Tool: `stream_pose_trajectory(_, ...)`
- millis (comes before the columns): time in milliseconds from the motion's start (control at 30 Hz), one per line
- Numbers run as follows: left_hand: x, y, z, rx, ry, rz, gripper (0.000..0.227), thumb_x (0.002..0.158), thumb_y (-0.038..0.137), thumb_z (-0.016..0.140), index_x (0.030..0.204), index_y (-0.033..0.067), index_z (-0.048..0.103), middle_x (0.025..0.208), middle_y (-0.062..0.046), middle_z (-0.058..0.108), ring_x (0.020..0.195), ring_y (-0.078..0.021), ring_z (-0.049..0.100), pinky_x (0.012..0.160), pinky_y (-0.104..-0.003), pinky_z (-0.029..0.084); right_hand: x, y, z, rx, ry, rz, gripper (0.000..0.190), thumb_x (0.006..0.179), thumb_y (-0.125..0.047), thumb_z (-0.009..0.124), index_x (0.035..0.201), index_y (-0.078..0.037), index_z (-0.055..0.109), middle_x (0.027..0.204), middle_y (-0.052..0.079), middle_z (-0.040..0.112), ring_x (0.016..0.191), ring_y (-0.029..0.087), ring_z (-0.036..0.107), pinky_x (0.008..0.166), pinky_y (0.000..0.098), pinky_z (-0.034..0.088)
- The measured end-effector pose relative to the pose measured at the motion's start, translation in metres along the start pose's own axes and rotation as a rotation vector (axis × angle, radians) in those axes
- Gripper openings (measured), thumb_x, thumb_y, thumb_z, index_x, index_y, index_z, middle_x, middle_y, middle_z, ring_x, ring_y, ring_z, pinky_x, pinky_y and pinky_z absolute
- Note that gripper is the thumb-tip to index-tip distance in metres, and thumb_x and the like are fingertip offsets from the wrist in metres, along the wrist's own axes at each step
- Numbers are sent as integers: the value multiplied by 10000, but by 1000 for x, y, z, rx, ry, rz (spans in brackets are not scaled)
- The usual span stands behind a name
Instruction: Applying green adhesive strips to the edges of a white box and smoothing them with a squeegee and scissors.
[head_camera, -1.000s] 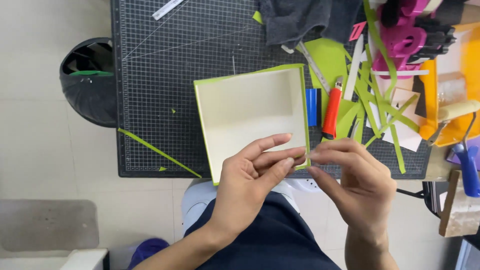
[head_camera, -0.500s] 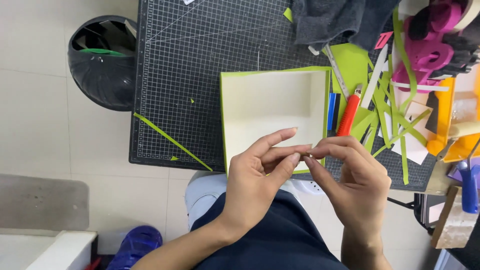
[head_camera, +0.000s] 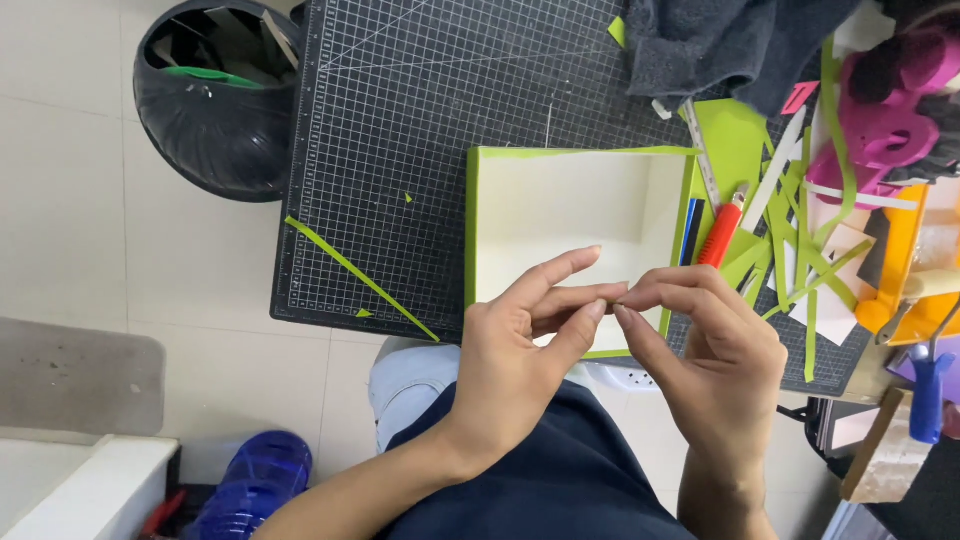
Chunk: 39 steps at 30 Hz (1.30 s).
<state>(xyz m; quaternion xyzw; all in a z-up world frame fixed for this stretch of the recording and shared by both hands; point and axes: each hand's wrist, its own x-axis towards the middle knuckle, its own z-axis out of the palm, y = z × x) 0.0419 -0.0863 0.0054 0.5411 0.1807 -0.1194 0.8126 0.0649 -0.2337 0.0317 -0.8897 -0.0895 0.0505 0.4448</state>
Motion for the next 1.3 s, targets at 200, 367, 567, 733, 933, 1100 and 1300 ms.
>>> stream_pose_trajectory(200, 15, -1, -17, 64, -7, 39, 393, 926, 136, 623, 1308, 49, 591, 1096, -91, 769, 989, -112, 738, 940, -256, 609, 23, 0, 11, -26, -60, 34, 95, 878, 75, 725, 866, 31, 641, 890, 131, 653, 838, 183, 630, 788, 242, 474)
stream_pose_trajectory(367, 44, -15, -45, 5, 63, 82, 340, 946, 97, 617, 1280, 35, 593, 1106, -138, 764, 1031, -151, 735, 939, -249, 577, 71, 13, 19, -66, -245, 119, 46, 897, -79, 734, 935, -67, 711, 1019, 51, 696, 501, 14, 210, 435, 151, 137)
stream_pose_trajectory(567, 105, -59, -105, 279, 268, 116, 264, 921, 51, 662, 1183, 85, 684, 1134, -83, 759, 1074, -224, 722, 892, -323, 577, 163, 69, 66, -4, -313, 178, 66, 851, -56, 776, 853, -18, 722, 1024, 132, 689, 930, 184, 586, 781, 303, 408)
stream_pose_trajectory(733, 136, -80, -110, 230, 202, 80, 265, 947, 103, 659, 1208, 122, 702, 1236, -74, 721, 1192, -247, 659, 979, -374, 545, 193, 104, 99, 88, -442, 605, 93, 792, -18, 768, 862, 39, 748, 937, 201, 691, 813, 242, 651, 743, 340, 551)
stream_pose_trajectory(933, 155, -83, -99, 214, 57, 138, 309, 988, 191, 629, 1285, 106, 647, 1338, -139, 646, 1230, -299, 626, 1034, -432, 515, 202, 96, 103, 29, -460, 709, 70, 782, 31, 731, 843, 60, 747, 932, 243, 712, 777, 279, 649, 737, 338, 515)
stream_pose_trajectory(1100, 156, -89, -94, 279, 9, 207, 347, 970, 130, 652, 1315, 103, 629, 1367, -112, 638, 1254, -275, 620, 1007, -380, 542, 200, 102, 99, 54, -476, 720, 87, 785, 1, 765, 842, 64, 748, 969, 221, 716, 803, 239, 632, 722, 316, 549)
stream_pose_trajectory(1300, 156, -93, -97, 346, -25, 250, 359, 1000, 177, 622, 1355, 127, 590, 1404, -93, 606, 1274, -256, 601, 1025, -376, 545, 202, 95, 99, 51, -504, 699, 96, 757, 12, 776, 833, 65, 749, 959, 219, 724, 801, 234, 643, 708, 325, 563)
